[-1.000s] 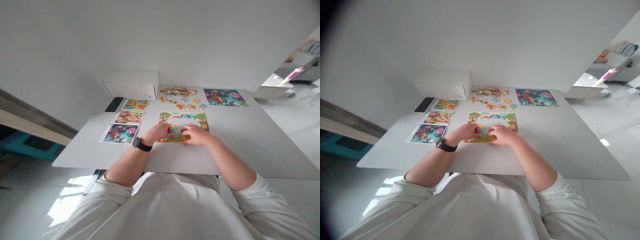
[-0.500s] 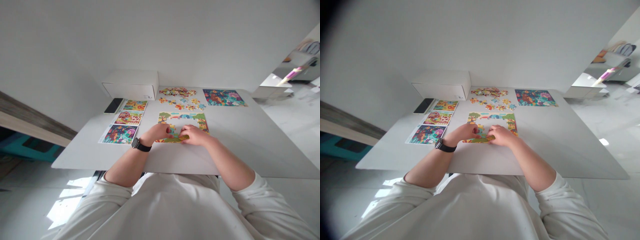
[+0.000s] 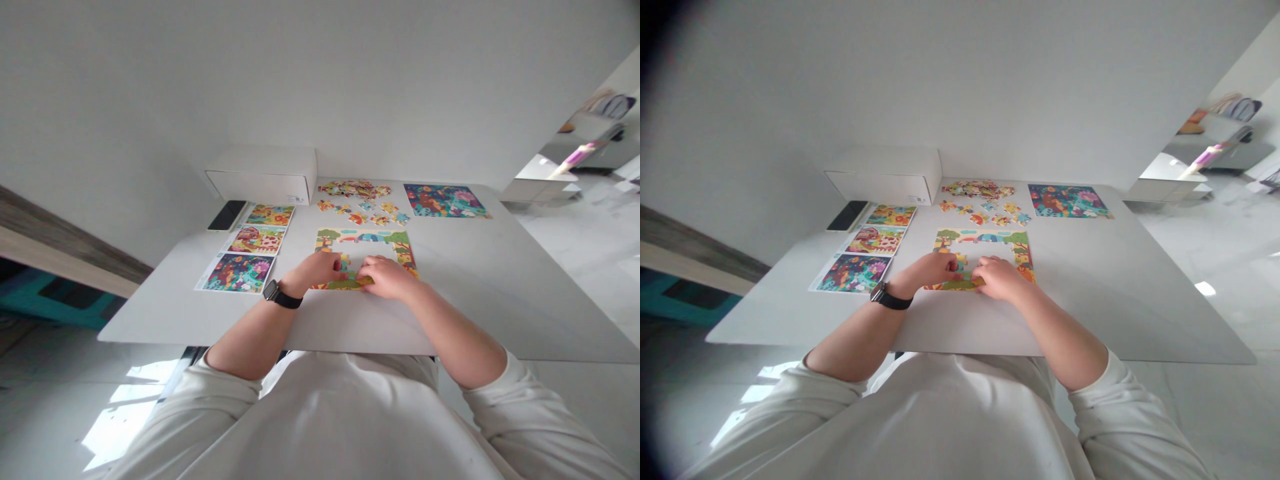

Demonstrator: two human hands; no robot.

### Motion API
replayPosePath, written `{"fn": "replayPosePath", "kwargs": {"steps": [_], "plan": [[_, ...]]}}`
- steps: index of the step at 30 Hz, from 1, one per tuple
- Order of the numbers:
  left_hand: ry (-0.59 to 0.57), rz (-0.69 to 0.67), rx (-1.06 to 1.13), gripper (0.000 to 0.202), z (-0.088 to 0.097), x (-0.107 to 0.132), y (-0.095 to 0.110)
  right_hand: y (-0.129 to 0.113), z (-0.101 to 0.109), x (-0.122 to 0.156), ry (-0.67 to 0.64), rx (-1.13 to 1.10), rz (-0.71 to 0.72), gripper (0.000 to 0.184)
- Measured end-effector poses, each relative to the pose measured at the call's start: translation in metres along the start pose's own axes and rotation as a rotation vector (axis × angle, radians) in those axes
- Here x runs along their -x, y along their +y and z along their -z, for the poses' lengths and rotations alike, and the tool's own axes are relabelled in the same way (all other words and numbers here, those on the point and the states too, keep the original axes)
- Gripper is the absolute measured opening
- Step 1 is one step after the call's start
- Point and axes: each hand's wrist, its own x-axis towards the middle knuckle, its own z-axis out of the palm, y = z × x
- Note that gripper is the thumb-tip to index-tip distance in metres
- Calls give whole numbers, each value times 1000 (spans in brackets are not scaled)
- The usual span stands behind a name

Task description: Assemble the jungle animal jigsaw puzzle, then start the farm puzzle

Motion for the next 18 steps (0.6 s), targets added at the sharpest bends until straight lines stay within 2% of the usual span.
{"fn": "replayPosePath", "kwargs": {"steps": [4,6,11,14,18], "plan": [[-7,-24,-16,32,0,1,3,-6,1,0,5,56,-17,24],[19,-83,9,29,1,3,5,-4,2,1,3,28,-8,27],[151,-412,101,25,3,9,15,20,11,8,74,-114,56,40],[120,-541,123,28,-1,10,21,34,15,12,89,-126,10,39],[43,-568,107,28,-9,7,22,41,14,15,12,-112,-2,38]]}}
